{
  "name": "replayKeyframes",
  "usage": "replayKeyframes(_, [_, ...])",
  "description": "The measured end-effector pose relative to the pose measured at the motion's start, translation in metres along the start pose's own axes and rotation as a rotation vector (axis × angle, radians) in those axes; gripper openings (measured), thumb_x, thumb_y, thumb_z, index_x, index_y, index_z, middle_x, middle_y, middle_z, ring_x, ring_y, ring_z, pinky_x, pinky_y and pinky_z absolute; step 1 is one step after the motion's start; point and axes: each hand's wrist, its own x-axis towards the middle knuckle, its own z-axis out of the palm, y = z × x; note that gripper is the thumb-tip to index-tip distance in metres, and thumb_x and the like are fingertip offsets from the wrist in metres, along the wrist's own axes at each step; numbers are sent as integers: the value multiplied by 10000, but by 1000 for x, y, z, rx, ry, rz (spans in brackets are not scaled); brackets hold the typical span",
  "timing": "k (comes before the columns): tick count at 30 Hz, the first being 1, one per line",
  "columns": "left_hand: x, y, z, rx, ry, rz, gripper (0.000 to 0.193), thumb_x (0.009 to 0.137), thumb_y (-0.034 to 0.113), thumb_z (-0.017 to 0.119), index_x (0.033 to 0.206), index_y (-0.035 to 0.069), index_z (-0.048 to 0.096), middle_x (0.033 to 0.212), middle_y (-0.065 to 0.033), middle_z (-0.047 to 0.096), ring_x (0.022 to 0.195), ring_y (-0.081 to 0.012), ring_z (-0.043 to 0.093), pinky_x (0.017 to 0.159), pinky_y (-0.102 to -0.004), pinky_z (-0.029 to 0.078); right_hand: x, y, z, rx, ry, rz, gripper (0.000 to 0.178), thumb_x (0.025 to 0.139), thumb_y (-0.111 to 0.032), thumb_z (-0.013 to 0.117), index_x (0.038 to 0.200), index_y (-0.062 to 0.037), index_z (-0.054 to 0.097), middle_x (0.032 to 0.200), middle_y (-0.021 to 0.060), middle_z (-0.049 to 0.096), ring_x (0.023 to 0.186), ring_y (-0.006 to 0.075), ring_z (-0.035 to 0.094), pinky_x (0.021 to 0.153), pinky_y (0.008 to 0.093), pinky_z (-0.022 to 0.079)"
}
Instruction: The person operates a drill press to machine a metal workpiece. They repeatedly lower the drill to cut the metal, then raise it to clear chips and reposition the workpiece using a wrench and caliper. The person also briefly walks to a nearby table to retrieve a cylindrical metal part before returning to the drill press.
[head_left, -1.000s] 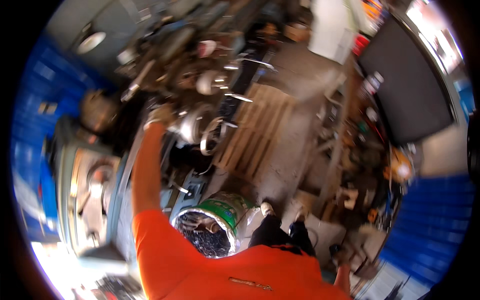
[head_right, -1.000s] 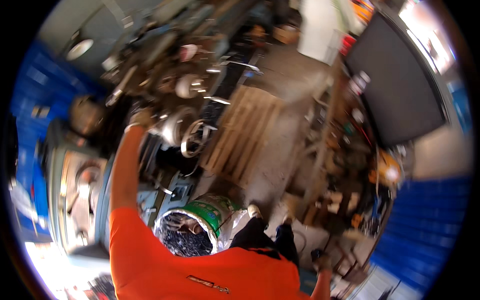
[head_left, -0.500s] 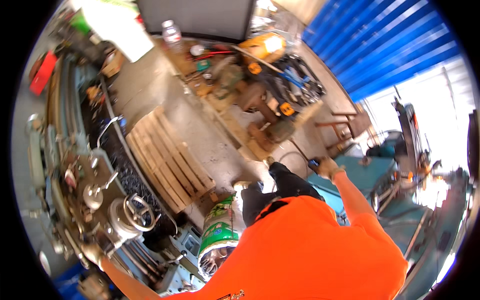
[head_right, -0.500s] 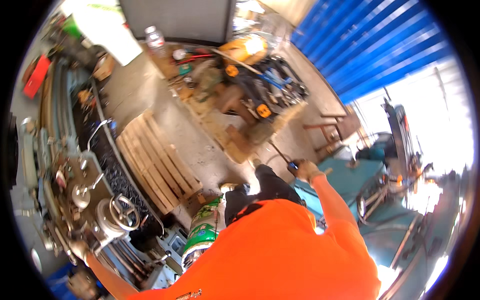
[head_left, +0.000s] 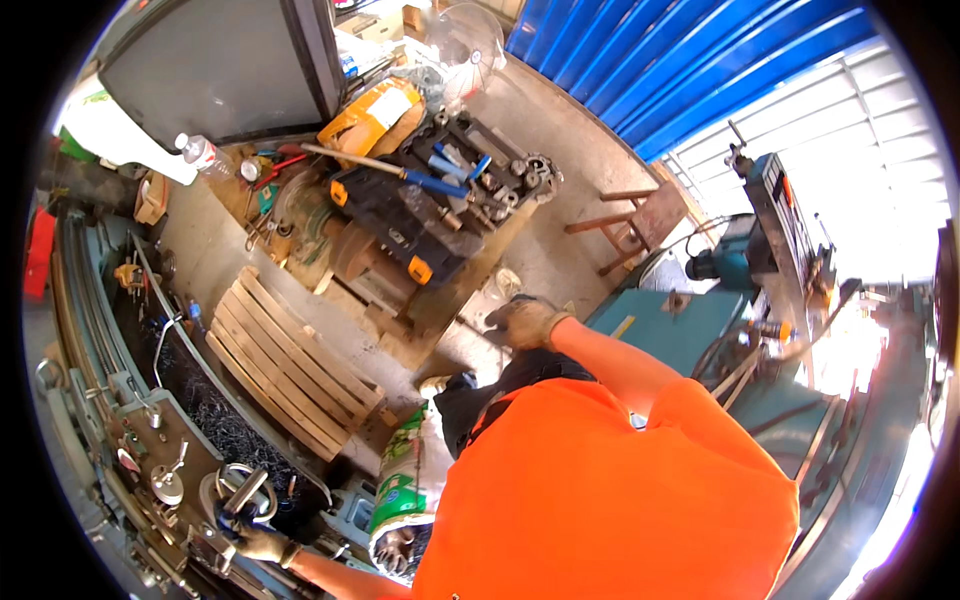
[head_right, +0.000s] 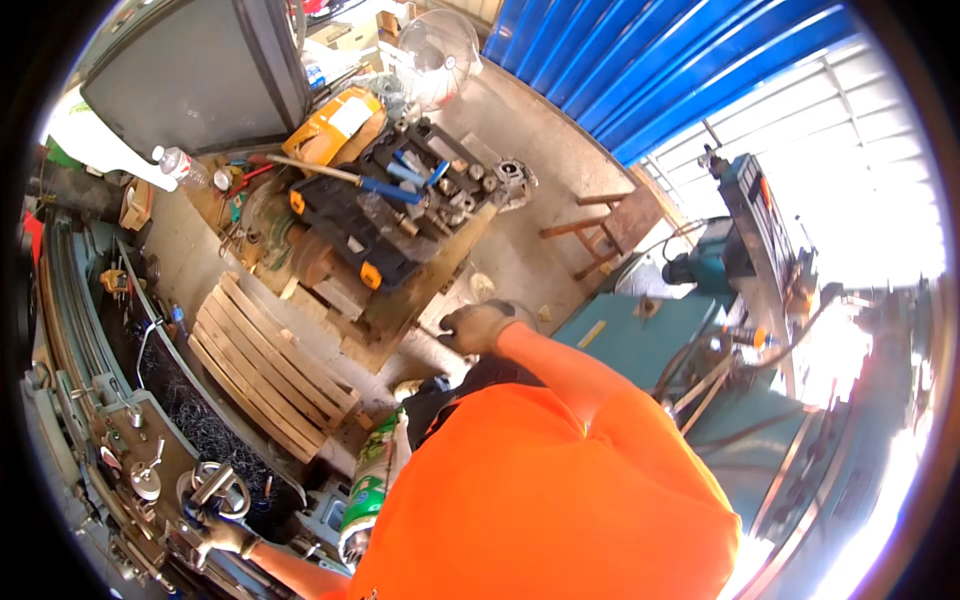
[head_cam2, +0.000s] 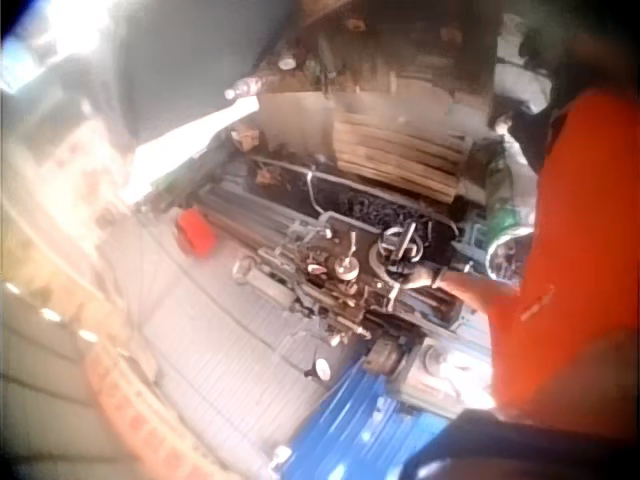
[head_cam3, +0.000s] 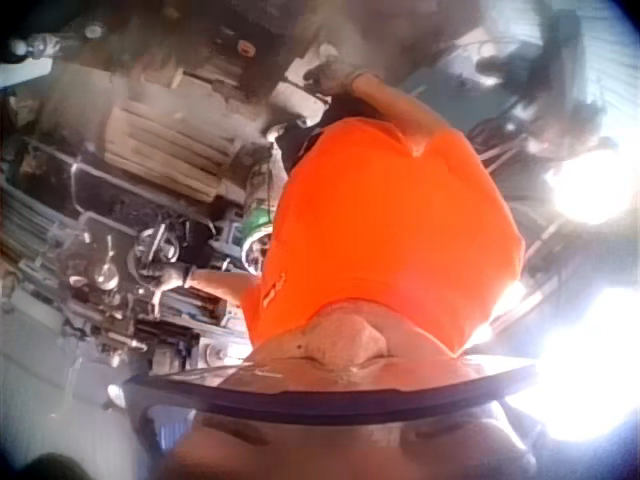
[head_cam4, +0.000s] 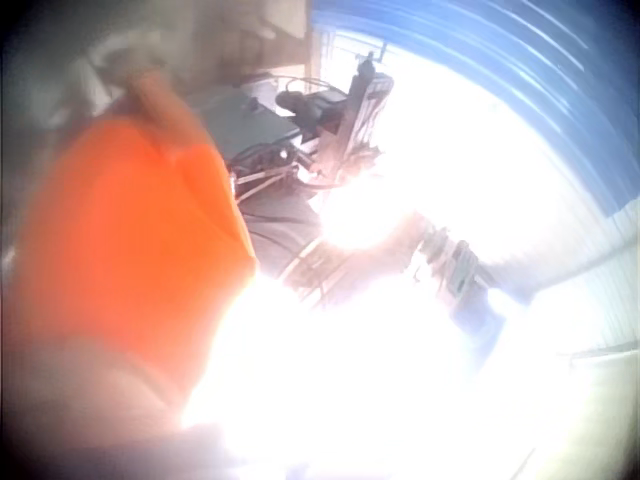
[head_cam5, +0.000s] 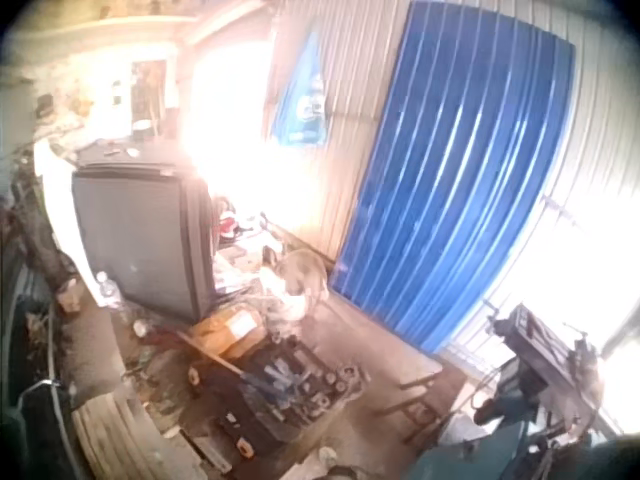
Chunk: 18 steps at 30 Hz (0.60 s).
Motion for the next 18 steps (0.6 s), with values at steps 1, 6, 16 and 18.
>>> replayKeyframes(1, [-15,33,26,-58,36,-101,346,1047,231,522,1246,-26,640,1182,-150,701,1040,-253,673,889,-381,561,5,3,-13,-17,-60,-34,467,948,-456,535,1204,-83,652,1135,200,689,1103,389,632,968,474,474])
replayKeyframes(6, [-67,180,109,-71,7,-183,464,1062,362,485,1257,-29,641,1163,-144,696,998,-229,649,875,-376,535,40,53,-54,33,-100,-138,488,947,-462,540,1225,-76,652,1166,190,686,1113,363,636,971,464,479])
replayKeyframes(16, [-112,266,178,-305,-47,-301,415,1043,364,539,1137,-28,640,1010,-57,639,869,-144,588,743,-275,495,48,102,-119,-41,-86,-136,483,945,-465,543,1248,-106,654,1242,175,661,1153,376,612,985,445,478])
replayKeyframes(18, [-109,271,192,-413,-116,-275,442,1040,375,541,1167,-38,637,1068,-75,656,912,-163,618,756,-293,515,45,98,-137,-71,-115,-98,489,946,-468,543,1239,-93,653,1264,181,646,1155,376,610,987,445,476])
